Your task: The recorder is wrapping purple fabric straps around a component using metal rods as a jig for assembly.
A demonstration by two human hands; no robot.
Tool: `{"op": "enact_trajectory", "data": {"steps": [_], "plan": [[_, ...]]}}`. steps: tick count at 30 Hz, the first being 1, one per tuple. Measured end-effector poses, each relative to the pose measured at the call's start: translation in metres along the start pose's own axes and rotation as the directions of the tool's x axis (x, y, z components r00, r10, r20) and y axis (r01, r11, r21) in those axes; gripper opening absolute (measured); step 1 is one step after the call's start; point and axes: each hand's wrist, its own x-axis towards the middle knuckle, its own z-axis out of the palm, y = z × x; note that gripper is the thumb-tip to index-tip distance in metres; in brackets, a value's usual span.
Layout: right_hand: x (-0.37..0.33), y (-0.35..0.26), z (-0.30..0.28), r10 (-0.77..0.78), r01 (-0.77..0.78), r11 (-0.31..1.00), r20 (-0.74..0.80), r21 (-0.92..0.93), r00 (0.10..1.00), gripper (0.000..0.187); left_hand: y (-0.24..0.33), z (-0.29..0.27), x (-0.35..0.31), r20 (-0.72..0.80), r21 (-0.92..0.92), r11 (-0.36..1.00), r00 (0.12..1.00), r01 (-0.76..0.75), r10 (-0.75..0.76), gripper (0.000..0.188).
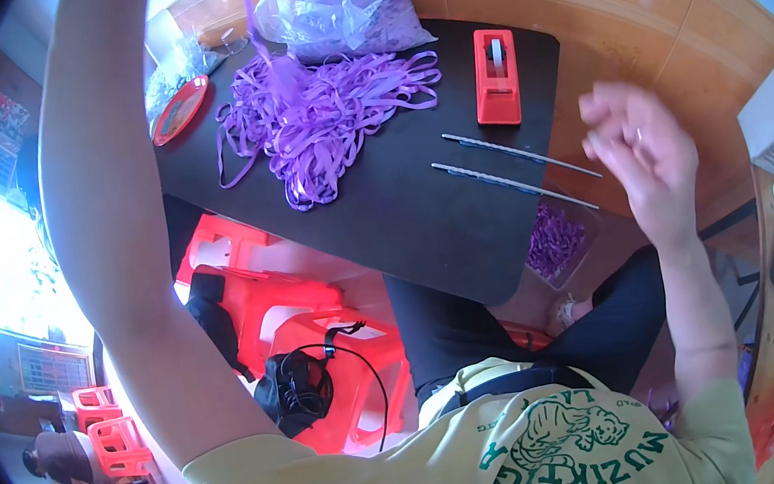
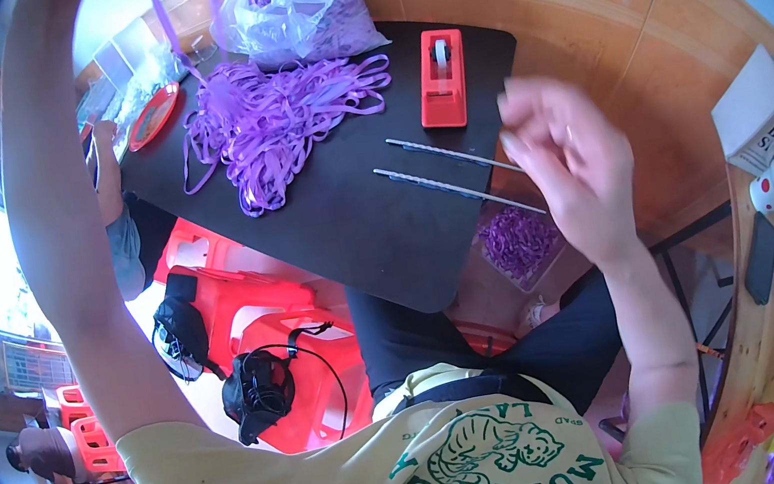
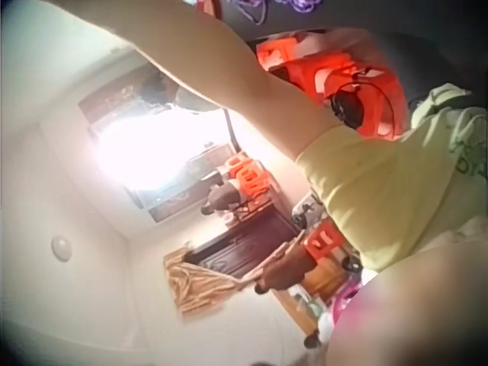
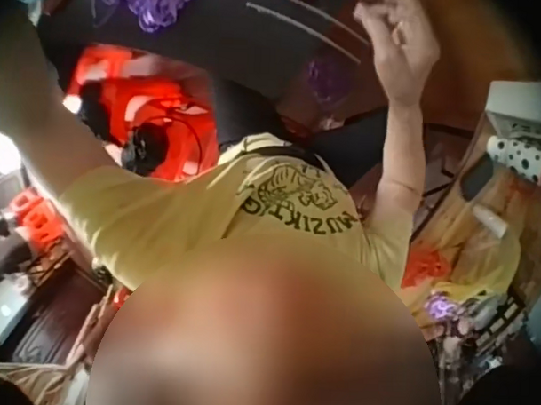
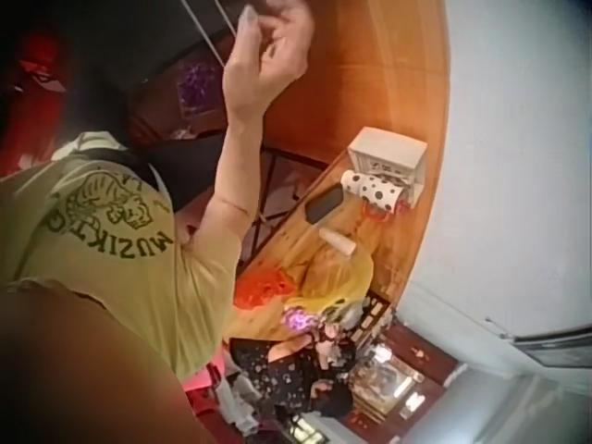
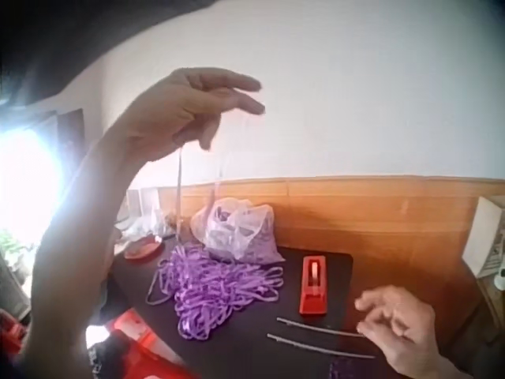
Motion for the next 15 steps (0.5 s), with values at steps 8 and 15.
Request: {"op": "enact_trajectory", "data": {"steps": [8,15], "plan": [[0.082,-0.013,0.046,-0.071,-0.125,0.835,0.33,0.535,0.941,0.041,-0.016,0.12,-0.073,0.34,-0.038,0.989,0.933,0.142,-0.121,0.031],[0.044,-0.011,0.032,0.143,-0.223,0.919,0.252,0.324,0.957,0.018,-0.143,0.12,-0.175,0.304,0.125,0.984,0.94,0.125,-0.158,0.049]]}}
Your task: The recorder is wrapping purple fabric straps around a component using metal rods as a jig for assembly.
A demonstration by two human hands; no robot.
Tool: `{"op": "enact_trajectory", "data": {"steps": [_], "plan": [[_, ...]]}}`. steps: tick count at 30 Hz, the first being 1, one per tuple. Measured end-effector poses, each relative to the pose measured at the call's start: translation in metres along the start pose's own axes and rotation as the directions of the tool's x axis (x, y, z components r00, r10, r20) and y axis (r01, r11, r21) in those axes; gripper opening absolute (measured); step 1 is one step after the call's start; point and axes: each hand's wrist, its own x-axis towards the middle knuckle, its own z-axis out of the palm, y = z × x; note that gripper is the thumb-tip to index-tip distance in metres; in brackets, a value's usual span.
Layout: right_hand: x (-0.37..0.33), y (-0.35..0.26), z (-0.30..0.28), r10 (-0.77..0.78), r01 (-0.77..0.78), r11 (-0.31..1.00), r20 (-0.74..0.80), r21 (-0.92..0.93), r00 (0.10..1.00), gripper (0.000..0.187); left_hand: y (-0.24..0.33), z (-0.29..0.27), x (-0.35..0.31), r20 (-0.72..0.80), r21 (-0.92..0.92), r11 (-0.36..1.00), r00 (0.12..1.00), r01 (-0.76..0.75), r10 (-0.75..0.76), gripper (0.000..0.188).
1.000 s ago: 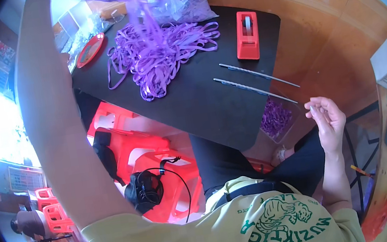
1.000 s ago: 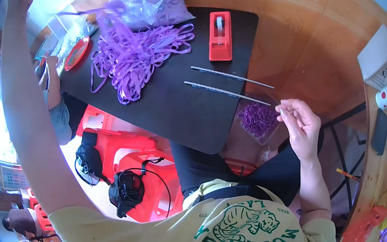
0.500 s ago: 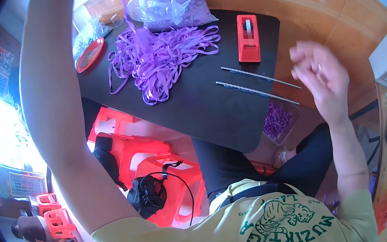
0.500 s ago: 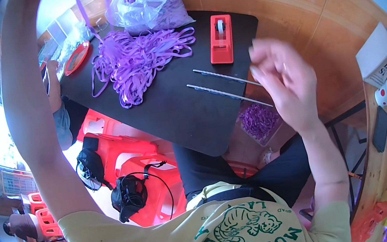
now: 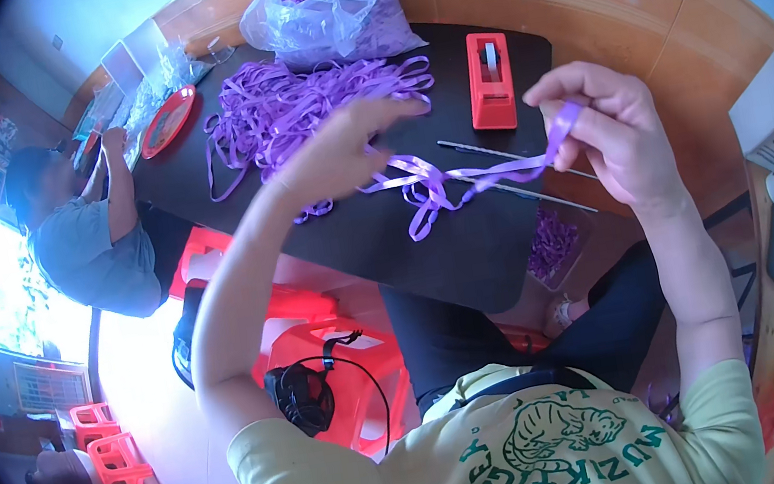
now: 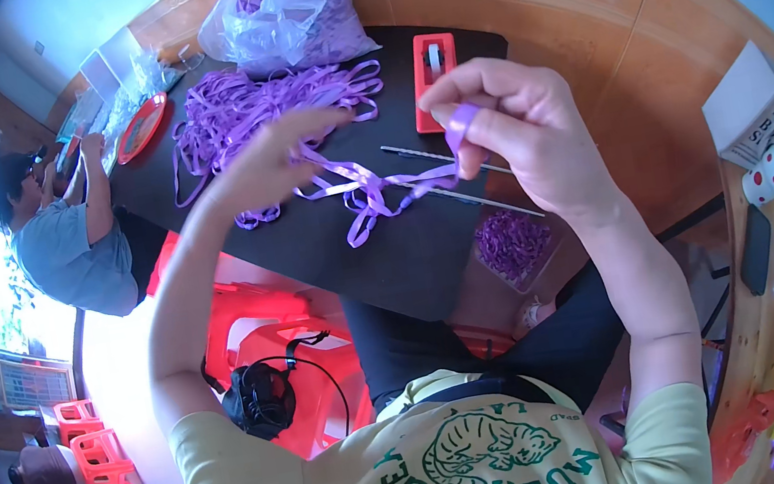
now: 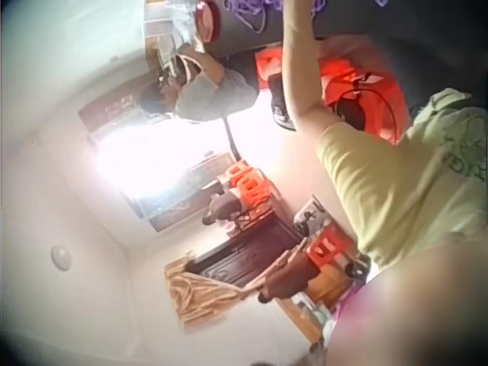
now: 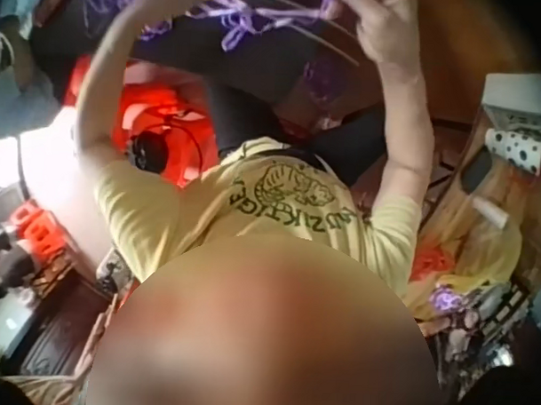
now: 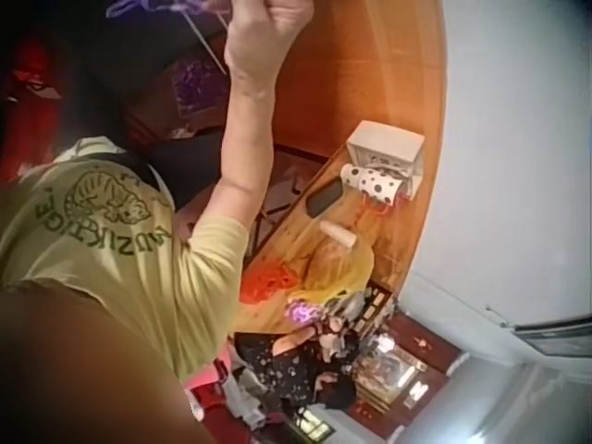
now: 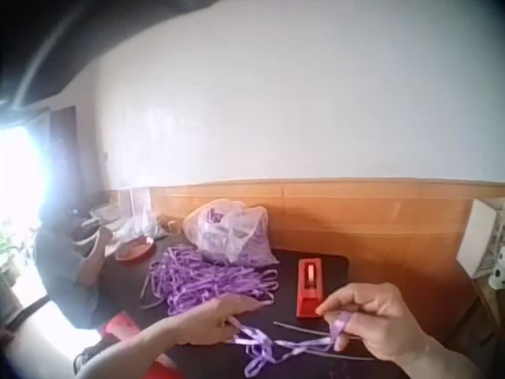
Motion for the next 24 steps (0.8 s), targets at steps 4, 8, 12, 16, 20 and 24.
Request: {"op": "enact_trajectory", "data": {"steps": [4,8,12,16,20,24], "plan": [[-0.025,0.001,-0.014,-0.024,0.025,0.999,0.031,-0.047,0.999,0.016,-0.05,0.058,-0.034,0.007,0.331,0.943,1.0,-0.011,0.009,0.044],[-0.067,0.0,-0.033,0.017,-0.018,0.987,-0.005,-0.16,1.0,0.011,-0.072,0.052,-0.03,-0.301,0.101,0.977,0.942,0.188,-0.15,0.031],[-0.109,-0.002,-0.054,0.002,0.027,0.96,0.103,-0.28,0.995,0.006,-0.112,-0.005,-0.028,-0.581,-0.118,0.917,0.722,0.381,-0.375,0.014],[-0.125,-0.001,-0.069,-0.03,0.056,0.992,0.221,-0.113,0.975,0.009,-0.129,-0.037,-0.031,-0.642,0.096,0.814,0.661,0.572,-0.388,0.014],[-0.126,0.005,-0.065,0.102,-0.009,0.94,0.255,-0.342,0.962,0.013,-0.087,-0.022,-0.021,-0.429,0.656,0.473,0.806,0.588,-0.408,0.019],[-0.131,0.007,-0.062,0.176,-0.025,0.862,0.253,-0.506,0.951,0.012,0.065,0.035,0.004,-0.399,0.435,0.857,0.912,0.276,-0.091,0.024]]}}
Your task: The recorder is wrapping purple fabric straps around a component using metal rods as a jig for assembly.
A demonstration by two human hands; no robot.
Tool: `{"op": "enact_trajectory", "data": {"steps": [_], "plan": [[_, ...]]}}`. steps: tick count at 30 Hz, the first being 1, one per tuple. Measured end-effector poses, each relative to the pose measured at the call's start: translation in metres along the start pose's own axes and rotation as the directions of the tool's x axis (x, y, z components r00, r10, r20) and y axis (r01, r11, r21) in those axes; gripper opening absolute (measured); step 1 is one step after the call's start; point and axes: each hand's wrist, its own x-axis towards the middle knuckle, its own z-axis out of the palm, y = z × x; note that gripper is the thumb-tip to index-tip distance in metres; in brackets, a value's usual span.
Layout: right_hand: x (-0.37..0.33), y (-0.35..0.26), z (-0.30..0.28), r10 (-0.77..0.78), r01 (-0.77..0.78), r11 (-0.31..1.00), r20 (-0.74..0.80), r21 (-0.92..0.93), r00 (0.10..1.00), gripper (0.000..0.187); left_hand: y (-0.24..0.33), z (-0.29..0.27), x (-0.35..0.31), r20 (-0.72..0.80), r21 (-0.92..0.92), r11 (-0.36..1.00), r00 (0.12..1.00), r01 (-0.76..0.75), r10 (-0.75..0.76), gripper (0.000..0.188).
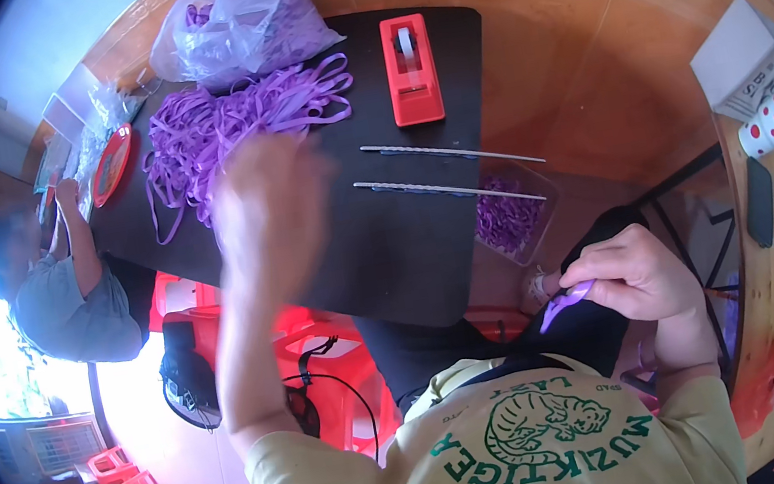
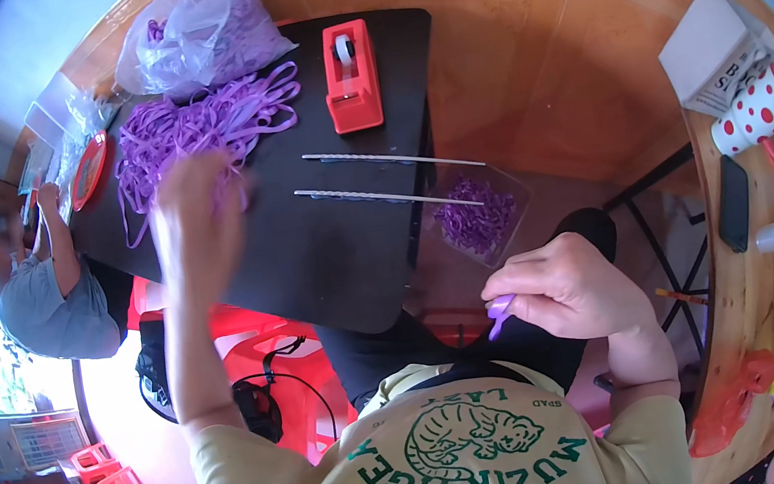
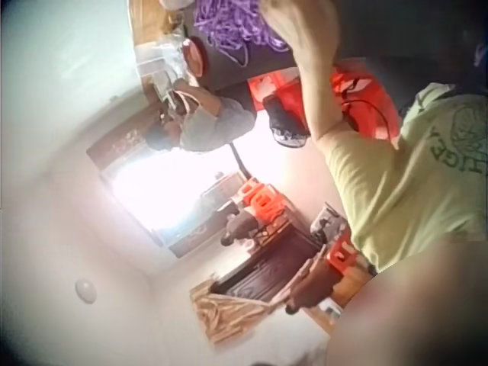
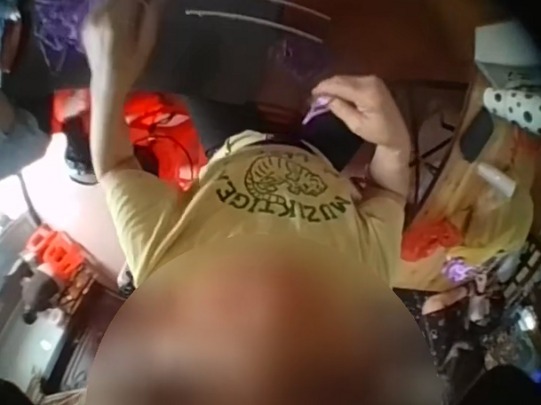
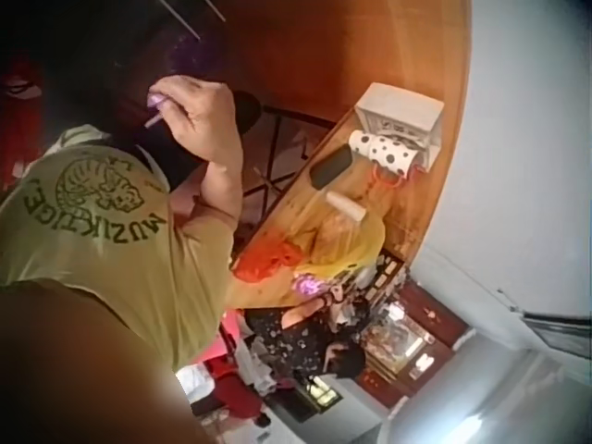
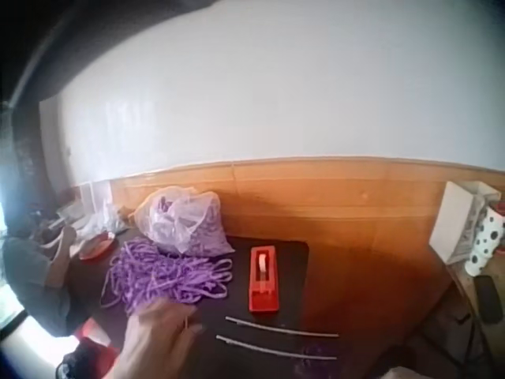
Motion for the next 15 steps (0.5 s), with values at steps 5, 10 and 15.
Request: {"op": "enact_trajectory", "data": {"steps": [5,10,15], "plan": [[-0.007,-0.009,0.001,-0.095,0.085,0.935,-0.012,-0.344,0.995,0.015,0.136,0.05,-0.058,0.263,-0.919,0.359,0.93,0.161,0.256,0.054],[-0.034,0.02,-0.023,0.05,-0.065,0.997,-0.343,-0.032,0.938,0.014,0.147,0.111,-0.093,0.575,-0.65,-0.288,0.703,0.703,0.419,0.024],[-0.065,0.097,-0.022,0.428,-0.304,0.903,-0.595,0.302,0.68,0.02,0.141,0.127,-0.104,0.651,-0.624,-0.256,0.672,0.738,0.352,0.018]]}}
